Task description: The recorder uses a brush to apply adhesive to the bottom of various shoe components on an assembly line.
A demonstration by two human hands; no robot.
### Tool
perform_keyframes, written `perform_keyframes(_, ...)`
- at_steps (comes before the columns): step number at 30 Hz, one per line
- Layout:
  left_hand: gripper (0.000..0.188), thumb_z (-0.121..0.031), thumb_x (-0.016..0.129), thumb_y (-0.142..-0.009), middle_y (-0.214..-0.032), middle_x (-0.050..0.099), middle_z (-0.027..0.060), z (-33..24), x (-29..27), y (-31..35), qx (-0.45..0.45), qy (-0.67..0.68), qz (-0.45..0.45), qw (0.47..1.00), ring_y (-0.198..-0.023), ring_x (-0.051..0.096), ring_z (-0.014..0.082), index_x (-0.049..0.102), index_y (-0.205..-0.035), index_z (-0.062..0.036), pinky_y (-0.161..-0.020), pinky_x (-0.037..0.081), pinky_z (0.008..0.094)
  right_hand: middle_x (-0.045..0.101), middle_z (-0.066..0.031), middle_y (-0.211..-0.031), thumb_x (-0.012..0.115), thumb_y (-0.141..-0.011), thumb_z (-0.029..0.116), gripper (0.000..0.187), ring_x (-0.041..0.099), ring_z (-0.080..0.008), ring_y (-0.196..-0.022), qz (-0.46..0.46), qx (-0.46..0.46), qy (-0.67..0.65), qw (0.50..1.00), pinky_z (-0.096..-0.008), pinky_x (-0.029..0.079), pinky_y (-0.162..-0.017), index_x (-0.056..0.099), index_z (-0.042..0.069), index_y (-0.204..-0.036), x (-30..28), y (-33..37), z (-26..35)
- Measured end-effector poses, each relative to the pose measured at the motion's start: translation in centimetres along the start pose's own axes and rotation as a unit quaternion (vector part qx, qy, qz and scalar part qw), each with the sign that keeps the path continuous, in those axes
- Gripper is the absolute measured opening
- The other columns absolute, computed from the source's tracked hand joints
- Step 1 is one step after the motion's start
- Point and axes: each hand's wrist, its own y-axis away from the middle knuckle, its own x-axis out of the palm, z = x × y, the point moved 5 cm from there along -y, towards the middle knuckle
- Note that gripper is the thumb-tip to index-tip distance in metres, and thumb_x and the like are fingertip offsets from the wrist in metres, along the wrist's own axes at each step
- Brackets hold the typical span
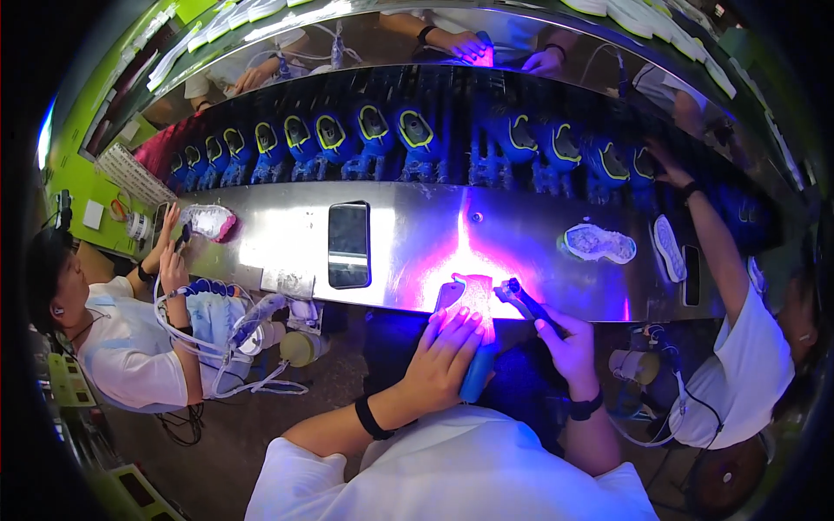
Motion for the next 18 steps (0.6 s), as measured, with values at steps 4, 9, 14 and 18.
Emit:
perform_keyframes(4,0.059,-0.024,0.075,-0.084,-0.140,0.057,0.0253,0.8,0.5,1.3,0.030,-0.010,0.032,0.999,-0.134,0.054,0.0412,0.056,-0.132,0.0065,-0.115,0.035,0.0581,0.074,-0.0052,-0.093,0.077,-0.092,0.016,0.035,0.064,-0.0098,-0.082,-0.009,0.042,-0.013,0.999,-0.0273,0.051,-0.077,0.071,-0.002,-0.121,1.9,-0.3,-2.1)
perform_keyframes(9,0.046,-0.011,0.063,-0.082,-0.139,0.059,0.0247,1.4,0.5,1.1,0.073,-0.012,0.061,0.995,-0.137,0.052,0.0397,0.063,-0.126,0.0065,-0.116,0.035,0.0591,0.072,-0.0038,-0.100,0.075,-0.094,0.015,0.036,0.063,-0.0095,-0.090,0.050,0.084,-0.029,0.995,-0.0264,0.051,-0.081,0.069,-0.003,-0.125,2.5,2.8,-1.4)
perform_keyframes(14,0.045,-0.011,0.061,-0.080,-0.138,0.059,0.0256,1.8,0.6,0.9,0.094,-0.006,0.068,0.993,-0.137,0.052,0.0397,0.066,-0.122,0.0066,-0.115,0.037,0.0593,0.071,-0.0033,-0.104,0.073,-0.094,0.012,0.035,0.063,-0.0100,-0.091,0.109,0.095,-0.073,0.987,-0.0267,0.052,-0.082,0.069,-0.003,-0.125,1.8,3.7,-0.6)
perform_keyframes(18,0.045,-0.011,0.061,-0.083,-0.139,0.058,0.0264,1.9,0.8,0.7,0.102,-0.019,0.086,0.991,-0.137,0.051,0.0411,0.064,-0.124,0.0075,-0.115,0.036,0.0603,0.072,-0.0025,-0.095,0.072,-0.096,0.014,0.033,0.063,-0.0093,-0.086,0.072,0.090,-0.003,0.993,-0.0266,0.051,-0.077,0.070,-0.001,-0.125,1.7,0.8,0.0)
